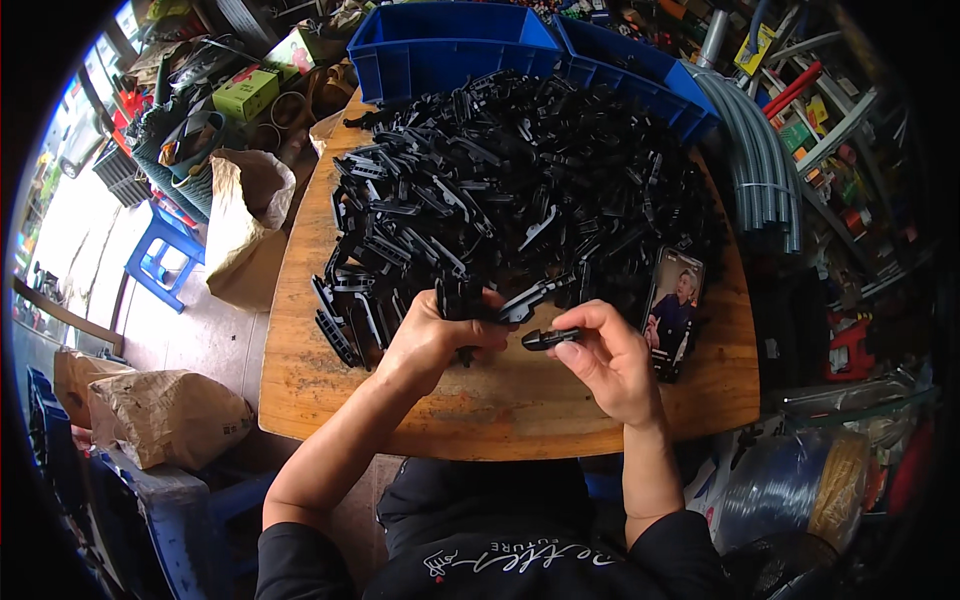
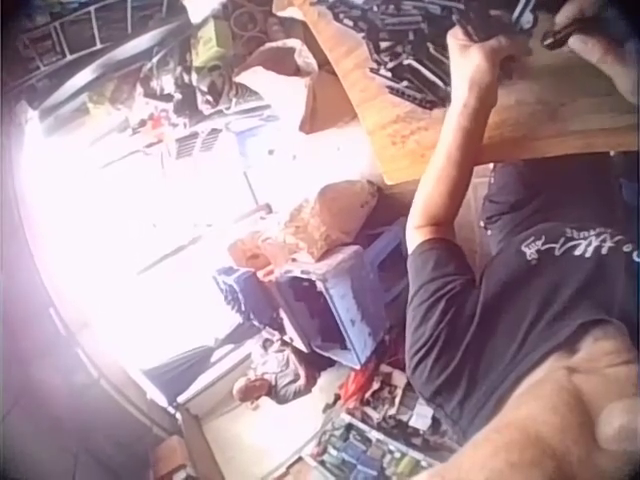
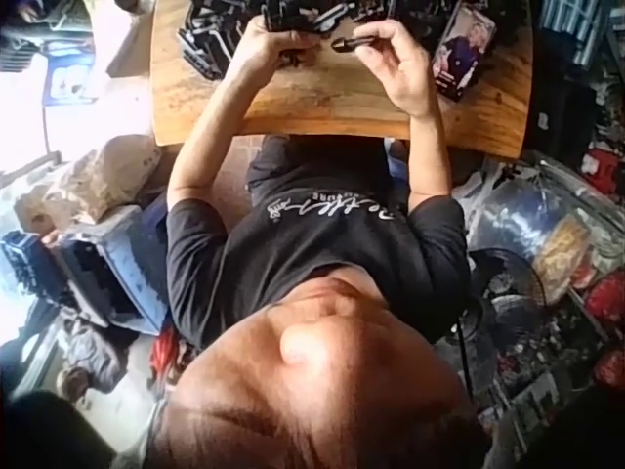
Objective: Assembling small black plastic components at a workbench.
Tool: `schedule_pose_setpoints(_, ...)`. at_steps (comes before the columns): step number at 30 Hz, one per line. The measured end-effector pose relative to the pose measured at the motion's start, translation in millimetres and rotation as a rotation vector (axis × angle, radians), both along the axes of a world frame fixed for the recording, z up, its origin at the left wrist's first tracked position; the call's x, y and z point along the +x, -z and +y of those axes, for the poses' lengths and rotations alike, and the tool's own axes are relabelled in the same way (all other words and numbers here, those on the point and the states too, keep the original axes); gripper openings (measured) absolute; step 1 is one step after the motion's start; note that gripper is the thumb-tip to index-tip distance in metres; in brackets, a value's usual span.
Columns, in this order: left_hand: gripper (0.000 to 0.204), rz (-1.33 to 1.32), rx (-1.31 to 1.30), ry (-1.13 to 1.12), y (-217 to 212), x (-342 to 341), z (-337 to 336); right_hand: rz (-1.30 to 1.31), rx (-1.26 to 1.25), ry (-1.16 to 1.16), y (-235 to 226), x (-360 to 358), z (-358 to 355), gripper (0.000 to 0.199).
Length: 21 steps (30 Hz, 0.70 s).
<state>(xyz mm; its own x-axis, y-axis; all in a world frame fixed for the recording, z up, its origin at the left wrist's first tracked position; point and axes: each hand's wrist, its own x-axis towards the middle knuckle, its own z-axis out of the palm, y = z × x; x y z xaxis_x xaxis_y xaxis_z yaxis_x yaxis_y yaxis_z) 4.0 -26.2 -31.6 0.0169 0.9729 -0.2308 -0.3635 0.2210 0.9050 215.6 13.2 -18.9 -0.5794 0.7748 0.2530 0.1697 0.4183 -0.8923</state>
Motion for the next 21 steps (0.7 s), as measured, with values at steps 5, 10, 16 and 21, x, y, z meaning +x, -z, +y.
schedule_pose_setpoints(5,0.023,0.123,0.085,0.065,-3,6,-4,0.176,0.199,0.024,-1,-6,-9,0.017)
schedule_pose_setpoints(10,0.026,0.221,0.174,0.163,-5,4,-8,0.115,0.297,0.141,-1,-7,-11,0.019)
schedule_pose_setpoints(16,0.030,0.369,0.223,0.259,-8,4,-9,0.055,0.494,0.163,-1,-5,-11,0.021)
schedule_pose_setpoints(21,0.034,0.684,0.611,0.092,-1,15,-9,0.046,0.523,0.172,3,-10,-14,0.024)
